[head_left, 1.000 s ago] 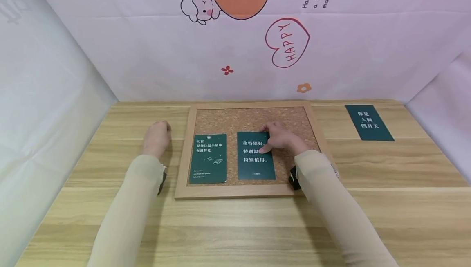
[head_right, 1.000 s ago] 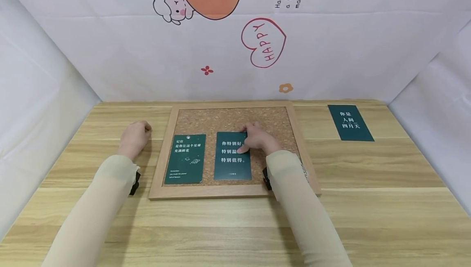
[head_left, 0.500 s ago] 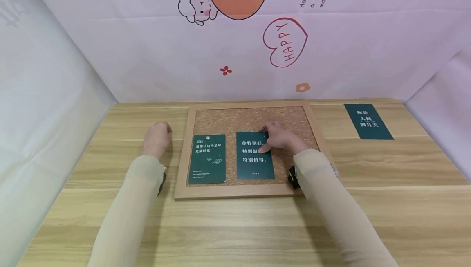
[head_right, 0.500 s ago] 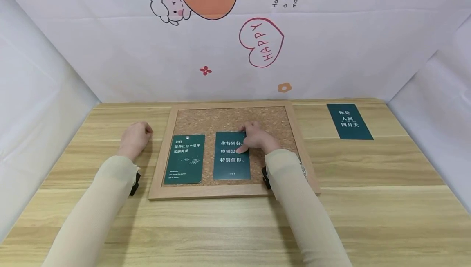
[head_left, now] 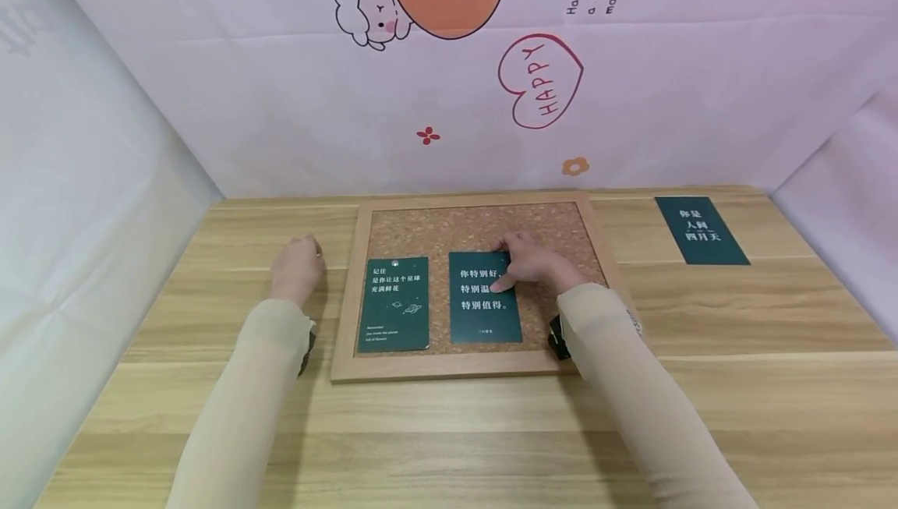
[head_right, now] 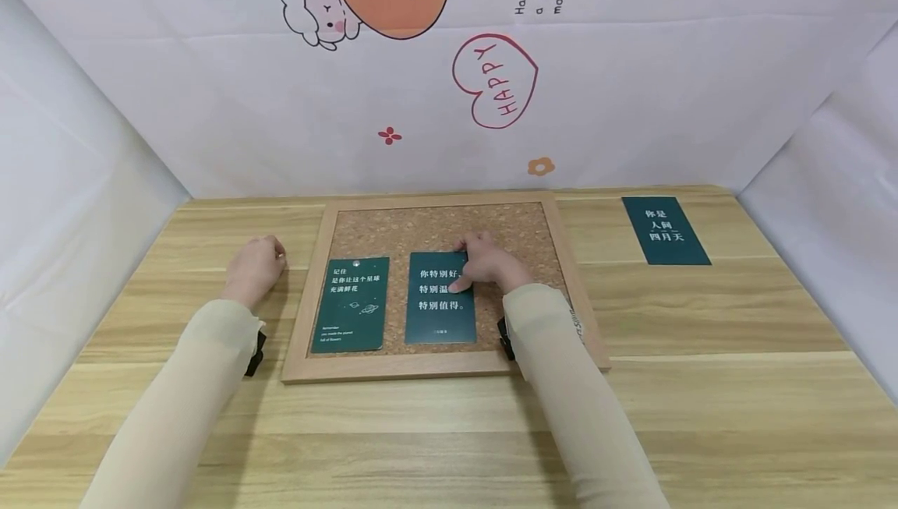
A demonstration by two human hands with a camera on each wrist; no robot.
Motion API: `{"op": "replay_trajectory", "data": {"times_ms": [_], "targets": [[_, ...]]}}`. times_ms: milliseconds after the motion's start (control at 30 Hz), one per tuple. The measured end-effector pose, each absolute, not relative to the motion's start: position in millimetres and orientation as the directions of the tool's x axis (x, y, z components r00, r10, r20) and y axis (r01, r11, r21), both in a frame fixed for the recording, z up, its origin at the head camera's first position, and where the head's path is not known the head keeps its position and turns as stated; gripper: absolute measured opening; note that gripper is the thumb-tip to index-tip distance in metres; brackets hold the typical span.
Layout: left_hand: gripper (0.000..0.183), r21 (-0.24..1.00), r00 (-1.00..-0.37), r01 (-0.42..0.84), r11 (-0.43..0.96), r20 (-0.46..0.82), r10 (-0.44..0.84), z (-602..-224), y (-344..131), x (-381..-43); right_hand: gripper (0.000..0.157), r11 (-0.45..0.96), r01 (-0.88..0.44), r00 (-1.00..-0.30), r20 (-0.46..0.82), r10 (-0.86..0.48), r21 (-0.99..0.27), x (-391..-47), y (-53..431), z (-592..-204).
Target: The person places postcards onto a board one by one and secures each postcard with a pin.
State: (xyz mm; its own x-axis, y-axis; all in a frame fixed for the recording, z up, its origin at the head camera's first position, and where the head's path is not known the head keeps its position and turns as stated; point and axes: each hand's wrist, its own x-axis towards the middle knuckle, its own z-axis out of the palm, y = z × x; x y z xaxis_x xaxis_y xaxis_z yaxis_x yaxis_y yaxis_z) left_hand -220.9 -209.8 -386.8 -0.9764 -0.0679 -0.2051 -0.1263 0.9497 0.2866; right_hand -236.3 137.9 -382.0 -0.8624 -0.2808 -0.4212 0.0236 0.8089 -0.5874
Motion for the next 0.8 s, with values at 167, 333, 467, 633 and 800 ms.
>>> {"op": "replay_trajectory", "data": {"times_ms": [167,333,467,633,800], "targets": [[0.028,0.283,-0.979,-0.118,0.952,-0.195,-0.064,-388.2,-209.8,-221.3,0.068,0.799,0.031,-0.860,-0.424,-0.285,-0.601,-236.0,138.4,-381.2],[0.028,0.318,-0.981,-0.126,0.940,-0.182,-0.070,-387.4,-207.8,-222.6,0.067,0.810,0.034,-0.861,-0.429,-0.274,-0.586,-235.2,137.0,-380.3],[0.029,0.343,-0.983,-0.124,0.931,-0.168,-0.069,-381.8,-203.4,-226.5,0.066,0.814,0.036,-0.863,-0.429,-0.268,-0.580,-235.1,136.1,-380.5],[0.032,0.354,-0.986,-0.122,0.927,-0.149,-0.073,-373.0,-190.9,-232.1,0.066,0.817,0.034,-0.865,-0.426,-0.264,-0.575,-235.5,136.1,-381.3],[0.032,0.380,-0.989,-0.125,0.917,-0.117,-0.086,-366.7,-171.9,-235.5,0.066,0.814,0.046,-0.863,-0.434,-0.259,-0.579,-236.8,136.3,-383.0]]}}
